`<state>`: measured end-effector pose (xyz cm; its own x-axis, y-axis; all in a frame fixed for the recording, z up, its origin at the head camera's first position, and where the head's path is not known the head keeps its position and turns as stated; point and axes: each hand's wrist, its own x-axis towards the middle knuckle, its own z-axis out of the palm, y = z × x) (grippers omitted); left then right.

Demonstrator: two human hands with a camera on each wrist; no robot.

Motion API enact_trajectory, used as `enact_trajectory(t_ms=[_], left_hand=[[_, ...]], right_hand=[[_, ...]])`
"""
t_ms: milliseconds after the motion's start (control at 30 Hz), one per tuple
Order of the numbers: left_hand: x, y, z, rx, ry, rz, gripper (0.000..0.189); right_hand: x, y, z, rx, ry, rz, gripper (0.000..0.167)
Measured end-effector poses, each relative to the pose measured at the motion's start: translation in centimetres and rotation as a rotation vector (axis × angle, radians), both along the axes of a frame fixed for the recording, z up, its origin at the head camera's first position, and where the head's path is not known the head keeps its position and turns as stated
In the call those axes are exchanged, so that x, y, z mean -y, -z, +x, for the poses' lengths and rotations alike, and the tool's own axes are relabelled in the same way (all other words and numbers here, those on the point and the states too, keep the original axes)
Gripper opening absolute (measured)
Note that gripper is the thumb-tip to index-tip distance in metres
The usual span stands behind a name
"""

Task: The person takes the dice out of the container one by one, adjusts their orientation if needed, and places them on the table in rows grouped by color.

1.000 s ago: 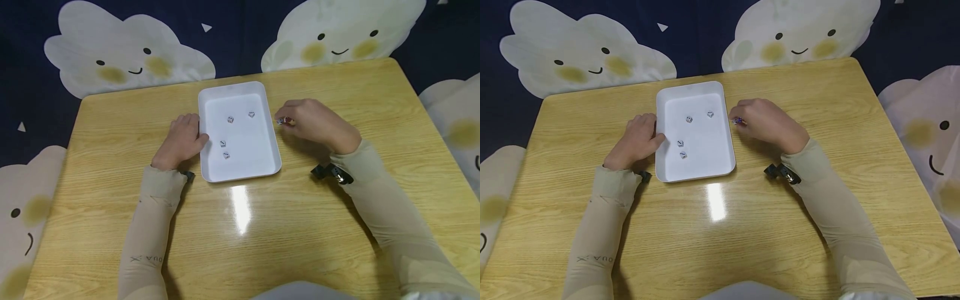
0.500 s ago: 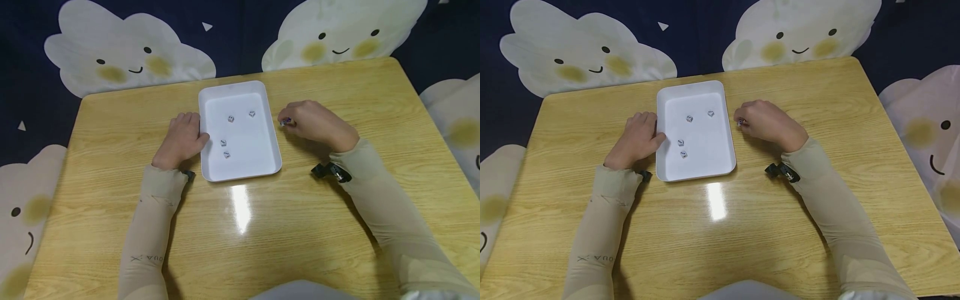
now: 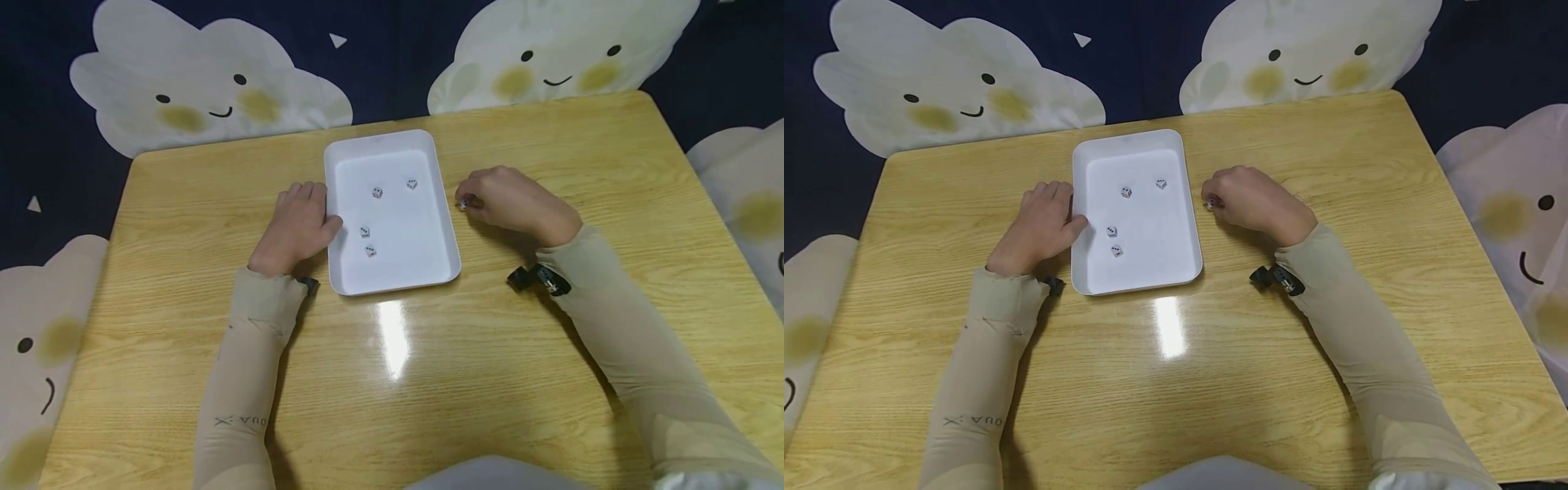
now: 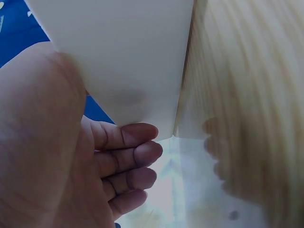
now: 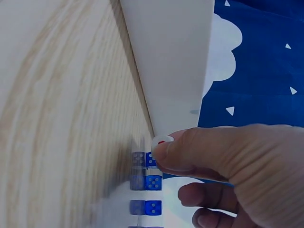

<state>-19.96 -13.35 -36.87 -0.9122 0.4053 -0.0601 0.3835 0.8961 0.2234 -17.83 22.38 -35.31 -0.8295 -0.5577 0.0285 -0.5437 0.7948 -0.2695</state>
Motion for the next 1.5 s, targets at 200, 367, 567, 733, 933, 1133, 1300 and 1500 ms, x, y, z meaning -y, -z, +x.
enact_trajectory(t_ms=[200, 367, 567, 733, 933, 1133, 1300, 1500], left_hand=[[0.1, 0.1, 0.0, -0.009, 0.002, 0.005, 0.036], [0.1, 0.1, 0.0, -0.008, 0.002, 0.004, 0.037], [0.0, 0.1, 0.0, -0.003, -0.002, 0.004, 0.037], [0.1, 0.0, 0.1, -0.002, -0.002, 0.023, 0.037], [0.1, -0.1, 0.2, 0.003, -0.002, 0.039, 0.038], [0.1, -0.1, 0.2, 0.02, -0.006, 0.03, 0.039], [0.0, -0.1, 0.2, 0.03, -0.008, 0.023, 0.041], [0.1, -0.2, 0.2, 0.03, -0.007, 0.021, 0.04]], right_hand=[[0.0, 0.1, -0.1, 0.01, 0.006, 0.009, 0.016], [0.0, 0.3, -0.2, 0.022, 0.011, 0.026, 0.016], [0.0, 0.4, -0.2, 0.034, -0.002, 0.039, 0.013], [0.0, 0.3, -0.2, 0.048, 0.004, 0.037, 0.015], [-0.1, 0.0, -0.2, 0.067, 0.02, 0.031, 0.018], [0.0, -0.3, 0.1, 0.048, 0.03, 0.018, 0.019], [0.2, -0.6, 0.4, -0.021, 0.009, -0.021, 0.02], [0.5, -0.9, 0.8, -0.082, -0.015, -0.037, 0.02]])
